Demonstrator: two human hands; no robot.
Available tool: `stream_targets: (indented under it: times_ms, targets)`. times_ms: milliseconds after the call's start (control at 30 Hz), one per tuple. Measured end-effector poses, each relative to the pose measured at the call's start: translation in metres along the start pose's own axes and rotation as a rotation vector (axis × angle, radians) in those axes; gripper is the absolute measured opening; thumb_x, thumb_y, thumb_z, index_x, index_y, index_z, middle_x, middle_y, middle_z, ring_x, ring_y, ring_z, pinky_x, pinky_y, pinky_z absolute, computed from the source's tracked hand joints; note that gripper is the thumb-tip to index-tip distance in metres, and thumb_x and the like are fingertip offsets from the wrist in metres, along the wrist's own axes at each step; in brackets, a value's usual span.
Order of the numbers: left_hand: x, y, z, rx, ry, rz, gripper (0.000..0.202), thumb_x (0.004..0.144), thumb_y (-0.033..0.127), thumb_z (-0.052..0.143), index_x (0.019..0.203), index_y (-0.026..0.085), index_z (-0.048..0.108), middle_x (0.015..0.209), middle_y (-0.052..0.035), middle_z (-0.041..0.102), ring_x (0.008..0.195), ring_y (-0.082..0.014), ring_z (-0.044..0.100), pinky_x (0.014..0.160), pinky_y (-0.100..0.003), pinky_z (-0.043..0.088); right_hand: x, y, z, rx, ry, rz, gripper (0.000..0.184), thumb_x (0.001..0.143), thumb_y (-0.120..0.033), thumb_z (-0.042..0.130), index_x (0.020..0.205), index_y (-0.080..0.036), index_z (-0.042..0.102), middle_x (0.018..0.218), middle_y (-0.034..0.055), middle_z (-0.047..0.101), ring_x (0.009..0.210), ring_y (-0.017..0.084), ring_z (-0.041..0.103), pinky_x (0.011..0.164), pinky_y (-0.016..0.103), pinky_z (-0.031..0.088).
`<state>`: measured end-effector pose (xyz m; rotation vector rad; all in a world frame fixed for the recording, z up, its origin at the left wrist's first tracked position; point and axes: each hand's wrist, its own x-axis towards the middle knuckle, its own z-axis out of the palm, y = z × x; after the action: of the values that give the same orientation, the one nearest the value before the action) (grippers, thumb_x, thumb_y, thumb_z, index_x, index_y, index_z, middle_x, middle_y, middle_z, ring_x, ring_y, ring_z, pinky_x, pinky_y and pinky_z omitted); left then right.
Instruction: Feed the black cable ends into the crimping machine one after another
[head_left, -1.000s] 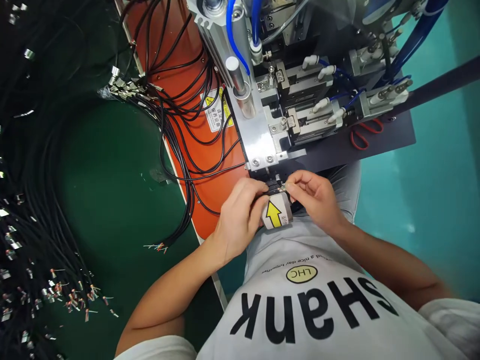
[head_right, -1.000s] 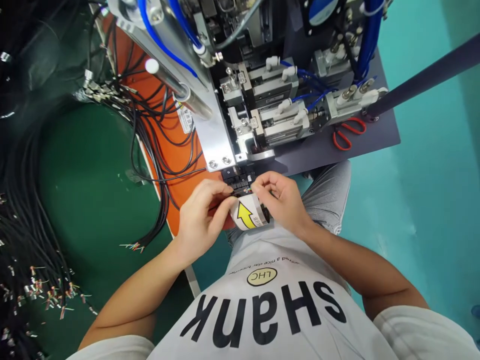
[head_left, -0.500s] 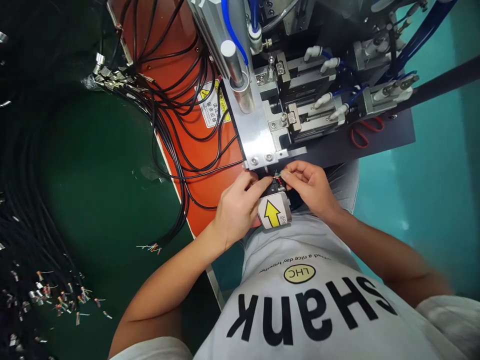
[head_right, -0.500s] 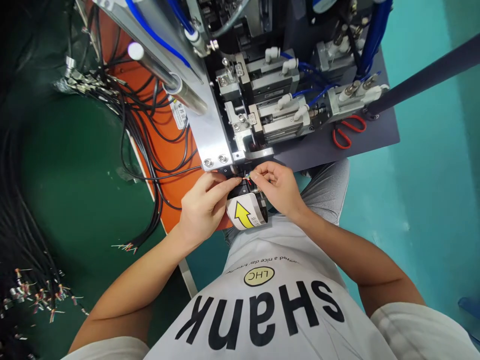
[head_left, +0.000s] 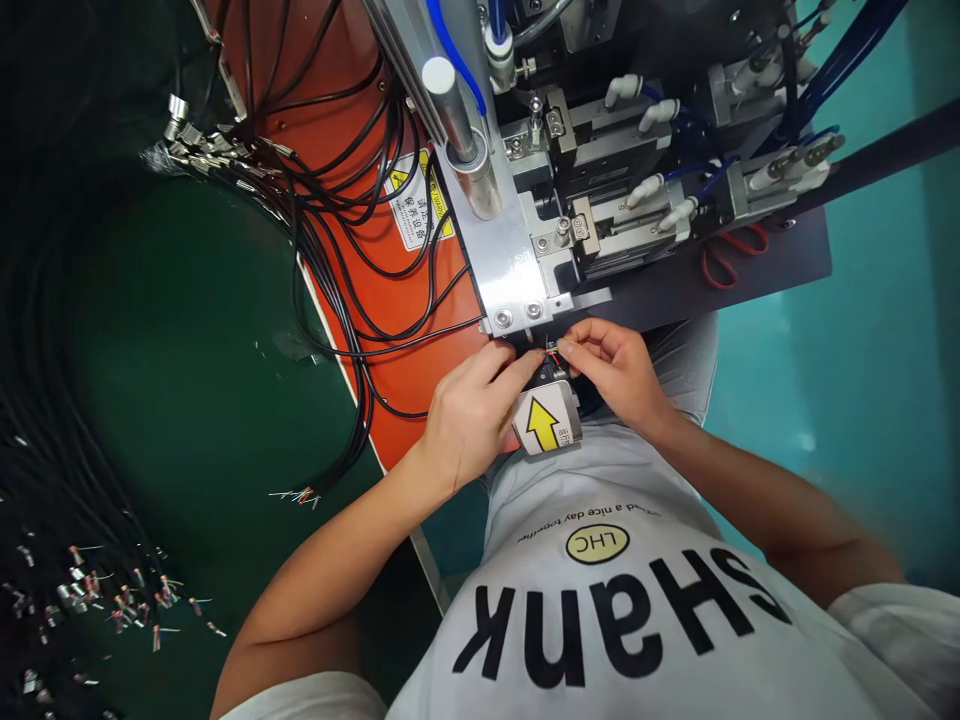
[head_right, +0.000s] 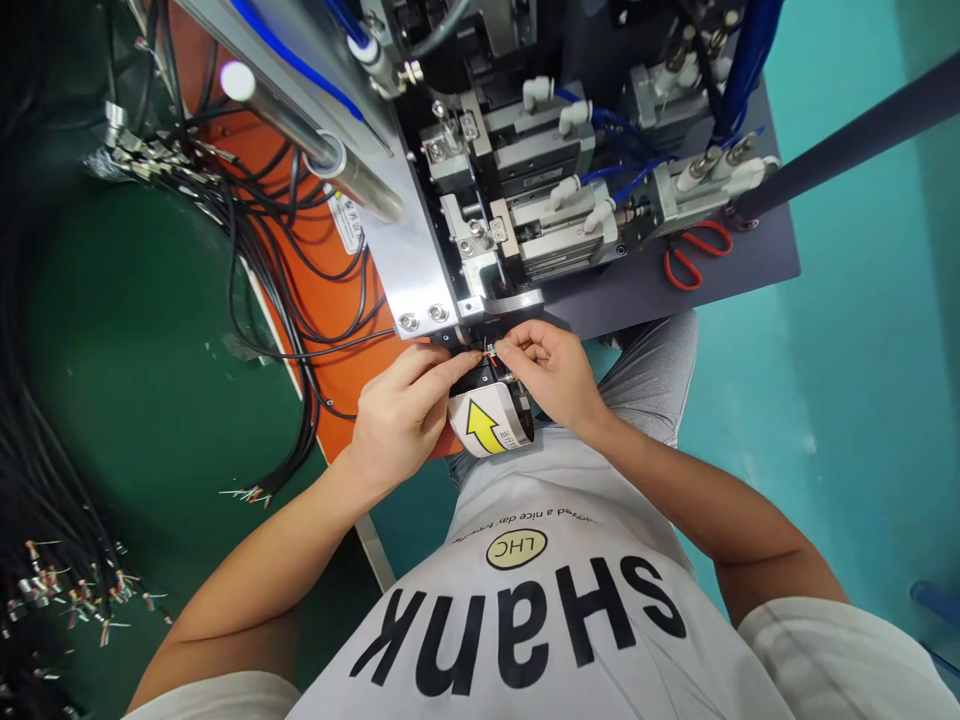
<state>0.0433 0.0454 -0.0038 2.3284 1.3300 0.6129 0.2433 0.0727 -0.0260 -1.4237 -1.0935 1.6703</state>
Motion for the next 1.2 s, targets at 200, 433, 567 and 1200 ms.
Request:
stream_targets:
  times_ms: [200,433,567,1200]
  targets:
    - [-0.0008,-0.0013,-0.0007,0.089,-0.032,0.037,0.036,0.098,0.022,0.04,0.128,0.017,0.059,0.095,-0.0098,0.061,0.084,-0.0194,0.059,0.068,-0.029,0.051,0.0014,0.0007,-0.0007,-0.008,-0.003,-0.015,0.02,0.084,-0.037,0.072,0.077,-0.019,0.063,0.066,-0.0028,0.058,0.059,0.011,0.052,0.057,0.028,0.041]
    - [-0.002,-0.0019,0.0006,0.12,-0.043,0.053,0.038,0.095,0.019,0.043,0.131,0.016,0.058,0.097,-0.0104,0.06,0.087,-0.0206,0.059,0.073,-0.031,0.053,0.0013,0.0021,-0.0015,-0.02,-0.003,-0.055,0.017,0.085,-0.033,0.071,0.079,-0.019,0.063,0.068,-0.0024,0.06,0.063,0.012,0.055,0.062,0.028,0.043]
    - [-0.0022,-0.0029,0.003,0.11,-0.006,0.055,0.037,0.097,0.02,0.041,0.129,0.016,0.058,0.098,-0.0106,0.059,0.089,-0.0209,0.06,0.075,-0.031,0.054,0.0028,0.0019,-0.0011,-0.017,0.0,-0.078,0.015,0.085,-0.031,0.07,0.08,-0.018,0.064,0.069,-0.0024,0.06,0.064,0.011,0.055,0.063,0.028,0.043]
    - [-0.0038,-0.0031,0.0031,0.155,-0.04,0.074,0.044,0.092,0.013,0.045,0.134,0.017,0.055,0.102,-0.0116,0.061,0.09,-0.0224,0.06,0.071,-0.032,0.053,0.0029,0.0052,-0.0044,-0.083,-0.006,-0.119,0.013,0.086,-0.03,0.069,0.082,-0.018,0.064,0.071,-0.0015,0.063,0.064,0.012,0.056,0.061,0.028,0.043]
